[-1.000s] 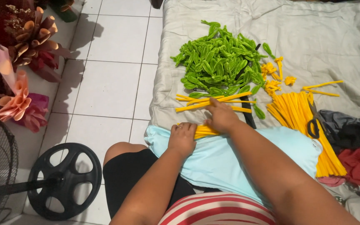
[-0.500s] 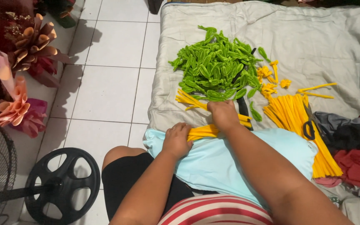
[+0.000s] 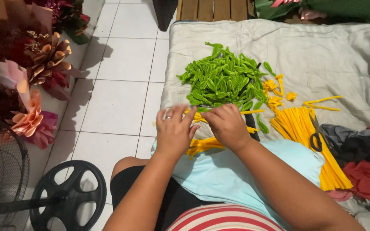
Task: The person gathers yellow pipe cleaners, cuts them into shorter pieces using scissors, and then twists and weaves them together by hand to form a small decorative item. The person works on a light-colored cloth on the floor, surrounded by green pipe cleaner pieces and finished flower arrangements.
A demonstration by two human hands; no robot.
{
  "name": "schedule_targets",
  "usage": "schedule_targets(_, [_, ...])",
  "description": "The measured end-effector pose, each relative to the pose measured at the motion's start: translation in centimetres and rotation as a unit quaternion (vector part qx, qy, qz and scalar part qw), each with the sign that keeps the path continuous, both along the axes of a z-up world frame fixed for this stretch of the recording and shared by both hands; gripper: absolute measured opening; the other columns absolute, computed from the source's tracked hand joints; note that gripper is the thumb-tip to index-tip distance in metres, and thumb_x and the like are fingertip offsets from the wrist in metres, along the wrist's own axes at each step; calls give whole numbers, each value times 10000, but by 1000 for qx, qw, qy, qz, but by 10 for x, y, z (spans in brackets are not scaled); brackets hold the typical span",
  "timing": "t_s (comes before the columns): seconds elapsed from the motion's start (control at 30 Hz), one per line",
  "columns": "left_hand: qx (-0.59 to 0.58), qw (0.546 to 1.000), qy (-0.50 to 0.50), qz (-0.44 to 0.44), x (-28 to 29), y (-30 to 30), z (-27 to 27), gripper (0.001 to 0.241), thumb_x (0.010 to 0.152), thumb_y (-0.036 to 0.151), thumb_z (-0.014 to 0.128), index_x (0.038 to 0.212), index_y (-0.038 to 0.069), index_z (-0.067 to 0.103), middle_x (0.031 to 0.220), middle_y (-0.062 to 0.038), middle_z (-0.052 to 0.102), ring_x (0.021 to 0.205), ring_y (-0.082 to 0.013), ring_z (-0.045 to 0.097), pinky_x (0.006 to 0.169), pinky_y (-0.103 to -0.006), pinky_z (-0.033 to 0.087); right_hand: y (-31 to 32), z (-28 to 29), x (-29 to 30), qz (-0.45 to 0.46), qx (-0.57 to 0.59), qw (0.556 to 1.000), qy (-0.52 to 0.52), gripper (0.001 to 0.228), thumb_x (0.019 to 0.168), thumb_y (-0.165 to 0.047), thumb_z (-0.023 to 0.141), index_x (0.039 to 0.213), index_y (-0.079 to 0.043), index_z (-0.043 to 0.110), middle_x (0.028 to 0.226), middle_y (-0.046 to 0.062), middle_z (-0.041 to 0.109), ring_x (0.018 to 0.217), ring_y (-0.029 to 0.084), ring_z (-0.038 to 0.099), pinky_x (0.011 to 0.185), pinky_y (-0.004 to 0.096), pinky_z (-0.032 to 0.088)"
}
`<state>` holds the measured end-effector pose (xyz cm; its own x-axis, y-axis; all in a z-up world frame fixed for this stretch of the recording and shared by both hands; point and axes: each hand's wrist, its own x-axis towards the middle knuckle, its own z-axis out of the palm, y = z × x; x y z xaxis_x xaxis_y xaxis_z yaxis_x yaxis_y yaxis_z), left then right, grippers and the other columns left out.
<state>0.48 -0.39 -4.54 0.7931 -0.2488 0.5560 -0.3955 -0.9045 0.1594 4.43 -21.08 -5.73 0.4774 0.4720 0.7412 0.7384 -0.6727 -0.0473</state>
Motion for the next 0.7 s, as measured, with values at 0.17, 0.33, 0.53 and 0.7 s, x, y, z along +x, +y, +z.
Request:
schedule_targets(0.17, [-283, 886, 365, 21, 7, 1, 18, 221, 995, 359, 628, 1102, 238, 779, 905, 2, 739, 849, -216, 697, 758, -362, 521, -31, 64, -14, -49, -26, 978, 199, 303, 969, -327, 675, 1220, -160, 705, 988, 88, 699, 989, 314, 698, 870, 463, 509])
schedule_targets(0.33, [-539, 713, 448, -22, -10, -6, 40, 215, 1029, 208, 598, 1045, 81, 771, 659, -6, 592, 490, -66, 451, 451, -197, 377, -72, 104, -37, -164, 30, 893, 418, 292, 1003, -379, 625, 1210, -196, 719, 1087, 103, 757, 1080, 378, 692, 957, 510, 521])
schedule_targets(0.53, [-654, 599, 404, -226, -24, -47, 53, 367, 1062, 257, 554, 1356, 57, 645, 1249, -110, 722, 1184, -171, 666, 955, -285, 565, -53, 73, -67, -100, 225, 835, 493, 158, 980, -335, 650, 1027, -280, 790, 583, -2, 699, 611, 175, 697, 699, 339, 566])
schedule_targets(0.7, [-712, 464, 395, -348, -35, -57, 73, 321, 1122, 247, 441, 1250, 17, 625, 1040, -183, 761, 809, -215, 762, 638, -333, 636, -26, 57, -82, 70, 313, 756, 571, 240, 989, -205, 626, 880, -67, 790, 609, 67, 711, 493, 176, 652, 517, 304, 573])
